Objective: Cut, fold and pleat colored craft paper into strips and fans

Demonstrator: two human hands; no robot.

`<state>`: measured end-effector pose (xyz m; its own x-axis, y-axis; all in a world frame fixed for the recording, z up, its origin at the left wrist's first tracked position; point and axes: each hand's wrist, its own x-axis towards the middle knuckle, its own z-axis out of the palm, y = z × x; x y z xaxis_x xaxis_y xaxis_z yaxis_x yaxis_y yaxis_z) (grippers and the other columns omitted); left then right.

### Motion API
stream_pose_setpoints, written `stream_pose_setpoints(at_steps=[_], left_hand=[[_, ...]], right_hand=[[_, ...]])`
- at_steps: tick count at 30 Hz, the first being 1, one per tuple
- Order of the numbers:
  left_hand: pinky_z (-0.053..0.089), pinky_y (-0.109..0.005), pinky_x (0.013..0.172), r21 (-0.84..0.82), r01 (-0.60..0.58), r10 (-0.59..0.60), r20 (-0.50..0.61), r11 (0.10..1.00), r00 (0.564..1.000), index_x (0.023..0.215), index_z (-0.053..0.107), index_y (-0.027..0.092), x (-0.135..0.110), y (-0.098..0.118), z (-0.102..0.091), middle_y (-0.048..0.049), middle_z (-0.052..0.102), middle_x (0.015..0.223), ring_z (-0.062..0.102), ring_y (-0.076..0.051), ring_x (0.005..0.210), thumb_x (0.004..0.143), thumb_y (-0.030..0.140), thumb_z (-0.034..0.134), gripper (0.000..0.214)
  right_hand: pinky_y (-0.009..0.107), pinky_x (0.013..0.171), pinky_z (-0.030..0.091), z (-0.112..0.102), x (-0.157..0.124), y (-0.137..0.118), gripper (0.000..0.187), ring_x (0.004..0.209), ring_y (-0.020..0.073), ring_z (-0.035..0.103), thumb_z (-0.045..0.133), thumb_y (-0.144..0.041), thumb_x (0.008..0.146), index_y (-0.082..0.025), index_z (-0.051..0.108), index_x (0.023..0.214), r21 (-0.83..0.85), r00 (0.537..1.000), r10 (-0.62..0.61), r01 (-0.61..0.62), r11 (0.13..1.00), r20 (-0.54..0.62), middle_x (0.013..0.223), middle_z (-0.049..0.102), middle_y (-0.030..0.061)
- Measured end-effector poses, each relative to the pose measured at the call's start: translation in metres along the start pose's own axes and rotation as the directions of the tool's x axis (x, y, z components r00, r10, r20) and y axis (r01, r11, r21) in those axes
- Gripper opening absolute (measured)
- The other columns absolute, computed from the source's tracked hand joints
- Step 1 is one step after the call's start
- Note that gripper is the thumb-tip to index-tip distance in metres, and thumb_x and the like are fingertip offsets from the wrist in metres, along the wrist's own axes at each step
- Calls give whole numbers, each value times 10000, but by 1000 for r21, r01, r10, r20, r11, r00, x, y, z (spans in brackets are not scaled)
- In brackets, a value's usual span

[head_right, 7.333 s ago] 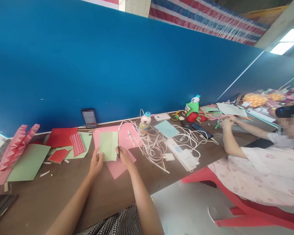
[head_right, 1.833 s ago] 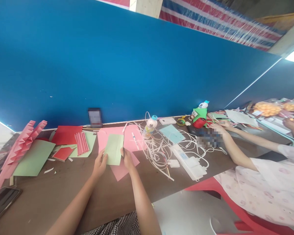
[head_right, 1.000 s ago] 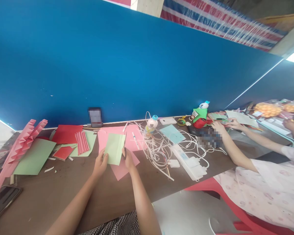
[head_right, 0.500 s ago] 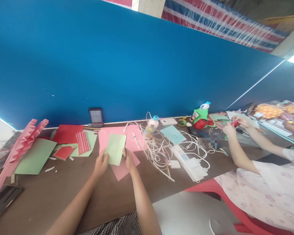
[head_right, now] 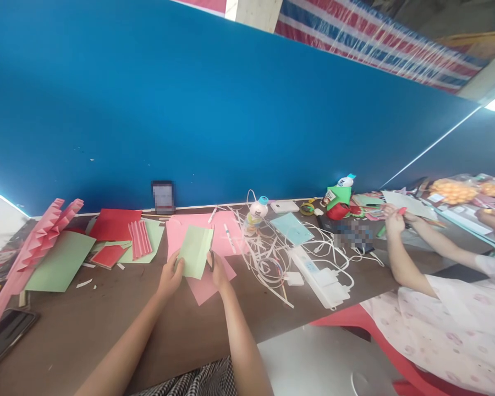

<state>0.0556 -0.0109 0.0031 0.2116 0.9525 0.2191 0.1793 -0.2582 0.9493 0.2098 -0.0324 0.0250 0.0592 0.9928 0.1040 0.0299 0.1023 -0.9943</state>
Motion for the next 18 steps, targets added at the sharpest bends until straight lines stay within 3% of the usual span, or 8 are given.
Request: stream_pose_setpoints(at_steps=[10, 18], left_hand=[[415, -339, 886, 19, -66, 65, 23, 998, 998, 1219, 458, 173, -1, 2, 0, -92, 575, 1151, 543, -206, 1037, 859, 306, 343, 401], [403, -332, 910, 31, -87, 86, 36, 996, 996, 1222, 452, 189, -2, -3, 0, -77, 565, 1172, 531, -191, 1062, 863, 275, 341, 385]], right_hand=[[336, 700, 432, -3, 5, 7, 426, 741, 201, 536, 366, -549, 811, -190, 594, 808, -62, 995, 58, -64, 996, -81, 711, 611, 23], [322, 654, 427, -4, 5, 8, 400, 720, 209, 538, 390, -542, 802, -200, 596, 813, -48, 995, 73, -76, 996, -65, 701, 610, 33]])
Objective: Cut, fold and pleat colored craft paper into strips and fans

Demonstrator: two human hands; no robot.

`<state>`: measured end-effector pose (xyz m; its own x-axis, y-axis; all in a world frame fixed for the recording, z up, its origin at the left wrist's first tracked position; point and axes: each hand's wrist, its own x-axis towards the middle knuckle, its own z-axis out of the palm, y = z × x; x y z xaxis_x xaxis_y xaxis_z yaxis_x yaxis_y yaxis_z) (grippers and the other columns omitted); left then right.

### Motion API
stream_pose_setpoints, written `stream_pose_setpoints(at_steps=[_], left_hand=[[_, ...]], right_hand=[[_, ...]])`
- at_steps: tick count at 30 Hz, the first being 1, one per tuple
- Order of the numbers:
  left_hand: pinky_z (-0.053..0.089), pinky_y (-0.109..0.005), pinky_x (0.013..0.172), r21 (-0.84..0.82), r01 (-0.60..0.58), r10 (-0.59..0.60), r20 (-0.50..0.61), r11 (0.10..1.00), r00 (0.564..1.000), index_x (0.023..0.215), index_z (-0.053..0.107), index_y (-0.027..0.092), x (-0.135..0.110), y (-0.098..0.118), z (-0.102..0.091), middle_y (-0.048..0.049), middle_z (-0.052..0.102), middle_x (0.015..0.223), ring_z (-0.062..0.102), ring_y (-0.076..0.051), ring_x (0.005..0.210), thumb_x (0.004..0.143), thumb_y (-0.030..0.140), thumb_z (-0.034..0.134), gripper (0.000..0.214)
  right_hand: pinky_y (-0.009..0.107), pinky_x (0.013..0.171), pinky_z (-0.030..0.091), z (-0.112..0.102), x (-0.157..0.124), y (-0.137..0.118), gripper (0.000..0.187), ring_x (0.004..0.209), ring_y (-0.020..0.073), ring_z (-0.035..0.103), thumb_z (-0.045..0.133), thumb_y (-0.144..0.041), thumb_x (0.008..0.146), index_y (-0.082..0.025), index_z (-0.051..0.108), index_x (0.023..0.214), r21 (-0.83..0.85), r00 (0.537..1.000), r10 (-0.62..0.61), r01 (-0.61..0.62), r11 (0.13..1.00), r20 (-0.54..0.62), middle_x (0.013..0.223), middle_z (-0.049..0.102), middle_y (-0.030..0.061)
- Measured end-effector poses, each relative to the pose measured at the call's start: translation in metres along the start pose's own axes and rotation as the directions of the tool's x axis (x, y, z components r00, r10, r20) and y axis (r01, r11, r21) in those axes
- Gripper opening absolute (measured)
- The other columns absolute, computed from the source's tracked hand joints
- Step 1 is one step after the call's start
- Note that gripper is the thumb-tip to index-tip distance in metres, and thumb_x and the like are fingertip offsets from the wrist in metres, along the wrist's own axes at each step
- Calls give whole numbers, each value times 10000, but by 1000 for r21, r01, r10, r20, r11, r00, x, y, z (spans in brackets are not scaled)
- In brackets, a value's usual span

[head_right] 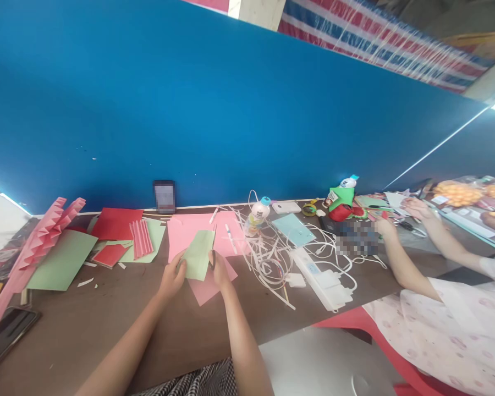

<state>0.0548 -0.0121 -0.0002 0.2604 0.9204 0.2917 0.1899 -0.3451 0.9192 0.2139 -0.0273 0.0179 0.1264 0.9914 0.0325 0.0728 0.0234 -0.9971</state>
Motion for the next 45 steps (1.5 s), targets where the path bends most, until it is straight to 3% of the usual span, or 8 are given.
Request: stream_pose_setpoints(at_steps=[32, 40, 45], left_hand=[[402, -354, 917, -90, 49, -50, -14, 995, 999, 1213, 461, 160, 1, 4, 2, -103, 560, 1176, 513, -212, 1089, 868, 333, 345, 403], [402, -351, 914, -96, 41, -42, -7, 995, 999, 1218, 452, 161, 0, 5, 3, -103, 554, 1182, 512, -210, 1087, 872, 336, 343, 403], [407, -349, 907, -109, 48, -50, -17, 993, 999, 1218, 454, 172, 0, 4, 3, -98, 558, 1178, 519, -209, 1078, 870, 340, 349, 400]], right_hand=[[293, 600, 406, 4, 2, 10, 507, 652, 180, 489, 340, -659, 761, -187, 519, 716, -55, 997, -20, 16, 998, -73, 634, 552, 10], [288, 625, 403, 4, 0, 4, 410, 661, 177, 489, 364, -582, 801, -202, 479, 699, -34, 999, -25, 25, 999, -26, 710, 563, 19], [277, 576, 375, 3, 0, 2, 389, 607, 159, 437, 376, -562, 804, -206, 443, 665, -60, 998, -51, 49, 997, -37, 654, 514, 3]])
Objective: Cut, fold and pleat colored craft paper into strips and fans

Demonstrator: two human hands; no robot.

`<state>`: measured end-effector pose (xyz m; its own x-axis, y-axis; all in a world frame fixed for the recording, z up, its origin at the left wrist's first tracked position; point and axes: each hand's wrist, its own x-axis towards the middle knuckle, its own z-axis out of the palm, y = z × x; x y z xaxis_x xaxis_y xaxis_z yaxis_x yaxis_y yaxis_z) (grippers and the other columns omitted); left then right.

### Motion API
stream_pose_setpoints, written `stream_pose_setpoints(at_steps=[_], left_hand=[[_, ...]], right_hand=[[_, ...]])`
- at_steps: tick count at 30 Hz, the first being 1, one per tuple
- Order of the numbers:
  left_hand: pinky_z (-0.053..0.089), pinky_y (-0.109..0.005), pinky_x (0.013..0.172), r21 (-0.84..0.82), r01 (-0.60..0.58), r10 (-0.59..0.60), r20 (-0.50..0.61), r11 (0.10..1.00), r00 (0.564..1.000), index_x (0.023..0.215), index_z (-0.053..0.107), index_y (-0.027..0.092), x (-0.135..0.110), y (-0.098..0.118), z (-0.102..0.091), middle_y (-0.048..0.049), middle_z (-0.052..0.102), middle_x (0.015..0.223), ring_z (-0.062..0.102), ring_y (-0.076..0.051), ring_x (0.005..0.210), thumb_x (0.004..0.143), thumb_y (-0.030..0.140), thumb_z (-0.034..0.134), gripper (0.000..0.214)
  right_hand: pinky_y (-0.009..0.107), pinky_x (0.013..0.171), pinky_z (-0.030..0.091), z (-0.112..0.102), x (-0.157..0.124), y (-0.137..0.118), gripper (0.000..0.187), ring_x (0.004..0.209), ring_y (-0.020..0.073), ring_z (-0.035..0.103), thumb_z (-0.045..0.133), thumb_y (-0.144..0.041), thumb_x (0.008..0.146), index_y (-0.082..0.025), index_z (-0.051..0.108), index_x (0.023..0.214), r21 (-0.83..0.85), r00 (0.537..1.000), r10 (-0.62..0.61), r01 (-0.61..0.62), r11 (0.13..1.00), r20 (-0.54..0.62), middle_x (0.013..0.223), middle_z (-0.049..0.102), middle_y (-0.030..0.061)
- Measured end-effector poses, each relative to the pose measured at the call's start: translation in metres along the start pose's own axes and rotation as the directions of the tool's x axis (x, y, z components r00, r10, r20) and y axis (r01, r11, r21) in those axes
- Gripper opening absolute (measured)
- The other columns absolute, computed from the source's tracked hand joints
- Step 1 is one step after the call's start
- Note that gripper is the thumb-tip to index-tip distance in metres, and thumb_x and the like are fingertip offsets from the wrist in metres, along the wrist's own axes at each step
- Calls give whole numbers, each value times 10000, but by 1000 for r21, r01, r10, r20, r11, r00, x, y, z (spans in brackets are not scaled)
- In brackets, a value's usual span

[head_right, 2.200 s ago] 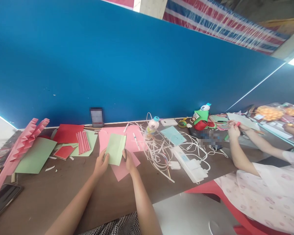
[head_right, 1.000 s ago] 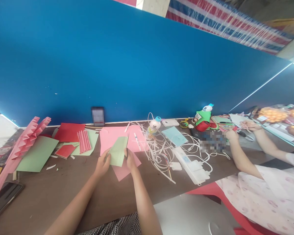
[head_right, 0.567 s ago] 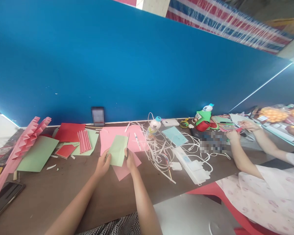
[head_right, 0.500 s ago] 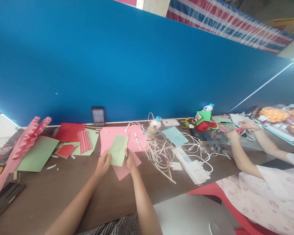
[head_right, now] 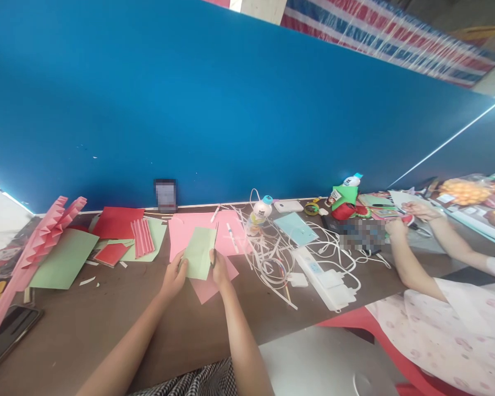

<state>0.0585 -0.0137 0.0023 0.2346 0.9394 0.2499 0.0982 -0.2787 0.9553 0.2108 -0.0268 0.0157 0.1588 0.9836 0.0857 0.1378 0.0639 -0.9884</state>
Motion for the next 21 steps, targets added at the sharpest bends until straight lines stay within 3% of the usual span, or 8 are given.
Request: stream_pose_setpoints(at_steps=[8, 21], left_hand=[[403, -334, 907, -5, 6, -6, 1, 1000, 1000, 1243, 433, 173, 0, 0, -1, -93, 549, 1192, 506, -204, 1090, 877, 327, 344, 408], [427, -331, 867, -11, 14, -14, -8, 1000, 1000, 1226, 450, 170, 0, 1, -2, -93, 569, 1159, 534, -207, 1040, 870, 325, 349, 402]], right_hand=[[251, 553, 335, -2, 0, 0, 369, 578, 134, 385, 378, -524, 815, -200, 405, 640, -45, 1000, 23, -23, 999, -5, 613, 453, -17], [274, 618, 391, 0, 0, -1, 388, 667, 179, 491, 369, -505, 823, -163, 535, 748, -80, 999, 40, -42, 996, -21, 718, 587, 33]])
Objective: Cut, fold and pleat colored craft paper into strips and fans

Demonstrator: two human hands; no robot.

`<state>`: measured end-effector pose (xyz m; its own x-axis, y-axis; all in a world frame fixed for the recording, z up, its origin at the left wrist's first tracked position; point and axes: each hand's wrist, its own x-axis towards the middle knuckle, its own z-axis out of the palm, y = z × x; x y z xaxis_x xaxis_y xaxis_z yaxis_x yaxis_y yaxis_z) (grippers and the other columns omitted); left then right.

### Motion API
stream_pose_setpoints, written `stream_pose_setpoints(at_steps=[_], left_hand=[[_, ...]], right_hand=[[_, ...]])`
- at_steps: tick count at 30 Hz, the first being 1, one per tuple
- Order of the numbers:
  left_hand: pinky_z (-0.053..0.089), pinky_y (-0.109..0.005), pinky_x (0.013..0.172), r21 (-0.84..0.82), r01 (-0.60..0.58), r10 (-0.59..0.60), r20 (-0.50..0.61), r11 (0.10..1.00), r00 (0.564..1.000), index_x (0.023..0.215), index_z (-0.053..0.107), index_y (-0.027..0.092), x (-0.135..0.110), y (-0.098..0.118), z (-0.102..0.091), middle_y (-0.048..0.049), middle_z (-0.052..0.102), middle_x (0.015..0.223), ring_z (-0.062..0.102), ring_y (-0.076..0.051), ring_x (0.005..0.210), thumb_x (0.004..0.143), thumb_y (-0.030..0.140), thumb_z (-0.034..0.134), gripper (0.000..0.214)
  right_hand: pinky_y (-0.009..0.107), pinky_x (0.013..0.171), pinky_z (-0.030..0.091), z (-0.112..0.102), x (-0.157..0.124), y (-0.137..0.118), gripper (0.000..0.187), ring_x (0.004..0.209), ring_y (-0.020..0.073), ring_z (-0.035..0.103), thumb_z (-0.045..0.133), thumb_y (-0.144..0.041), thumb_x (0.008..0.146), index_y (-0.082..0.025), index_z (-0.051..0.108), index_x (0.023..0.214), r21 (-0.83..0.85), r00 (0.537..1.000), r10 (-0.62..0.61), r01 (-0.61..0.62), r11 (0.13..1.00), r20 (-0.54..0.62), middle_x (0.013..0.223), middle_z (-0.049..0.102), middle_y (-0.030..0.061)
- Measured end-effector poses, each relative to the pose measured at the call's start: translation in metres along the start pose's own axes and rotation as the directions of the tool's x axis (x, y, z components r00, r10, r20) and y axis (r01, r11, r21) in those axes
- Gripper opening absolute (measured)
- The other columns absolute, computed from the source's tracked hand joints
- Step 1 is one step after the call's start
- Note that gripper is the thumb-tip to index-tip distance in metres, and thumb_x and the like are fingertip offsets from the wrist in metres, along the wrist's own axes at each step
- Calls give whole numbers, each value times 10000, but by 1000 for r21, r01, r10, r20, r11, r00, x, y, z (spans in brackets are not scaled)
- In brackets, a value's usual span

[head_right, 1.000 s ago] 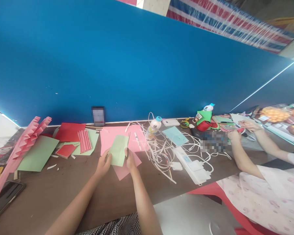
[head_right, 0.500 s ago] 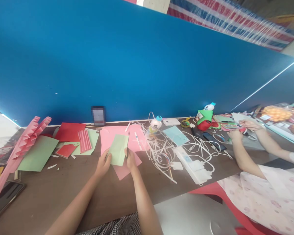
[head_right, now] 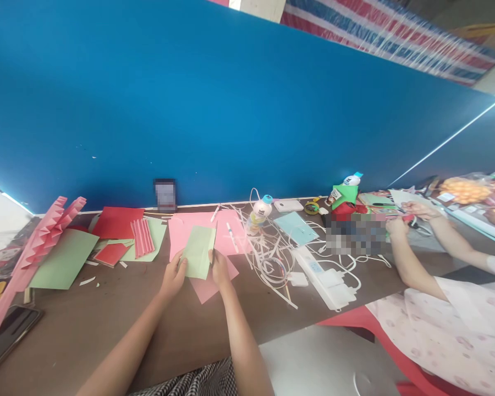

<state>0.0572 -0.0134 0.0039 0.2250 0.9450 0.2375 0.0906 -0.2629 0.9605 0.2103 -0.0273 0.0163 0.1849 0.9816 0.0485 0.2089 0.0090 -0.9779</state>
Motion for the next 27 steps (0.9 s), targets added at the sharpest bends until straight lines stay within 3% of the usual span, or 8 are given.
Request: stream_pose_setpoints(at_steps=[11, 17, 22, 27], left_hand=[[426, -330, 866, 9, -6, 6, -11, 1000, 1000, 1216, 458, 172, 0, -1, 1, -90, 577, 1148, 541, -205, 1030, 867, 321, 354, 393], [441, -330, 837, 7, 0, 1, -21, 1000, 1000, 1207, 467, 166, 0, 1, 0, -93, 589, 1121, 556, -207, 996, 862, 331, 361, 397], [438, -332, 840, 15, 11, -11, -42, 1000, 999, 1203, 467, 161, 1, 0, -3, -95, 594, 1110, 553, -210, 1003, 860, 325, 357, 396], [433, -332, 850, 19, 19, -18, -42, 1000, 999, 1205, 461, 169, 2, 0, -4, -95, 586, 1124, 547, -209, 1019, 860, 325, 357, 392]], right_hand=[[280, 613, 406, 2, 1, 2, 458, 649, 180, 508, 368, -565, 805, -156, 574, 793, 0, 1000, -11, 11, 1000, -12, 738, 608, 42], [259, 564, 370, 2, 2, 4, 389, 580, 147, 464, 412, -532, 796, -182, 514, 660, 8, 997, -7, 8, 1000, -78, 622, 544, -6], [251, 531, 351, -9, 7, 7, 389, 475, 112, 411, 405, -482, 818, -203, 398, 548, 115, 985, 25, -5, 993, -169, 473, 419, -44], [260, 573, 369, -30, 7, 8, 361, 557, 133, 483, 434, -504, 802, -194, 494, 628, 57, 980, 76, -67, 996, -187, 550, 511, -12]])
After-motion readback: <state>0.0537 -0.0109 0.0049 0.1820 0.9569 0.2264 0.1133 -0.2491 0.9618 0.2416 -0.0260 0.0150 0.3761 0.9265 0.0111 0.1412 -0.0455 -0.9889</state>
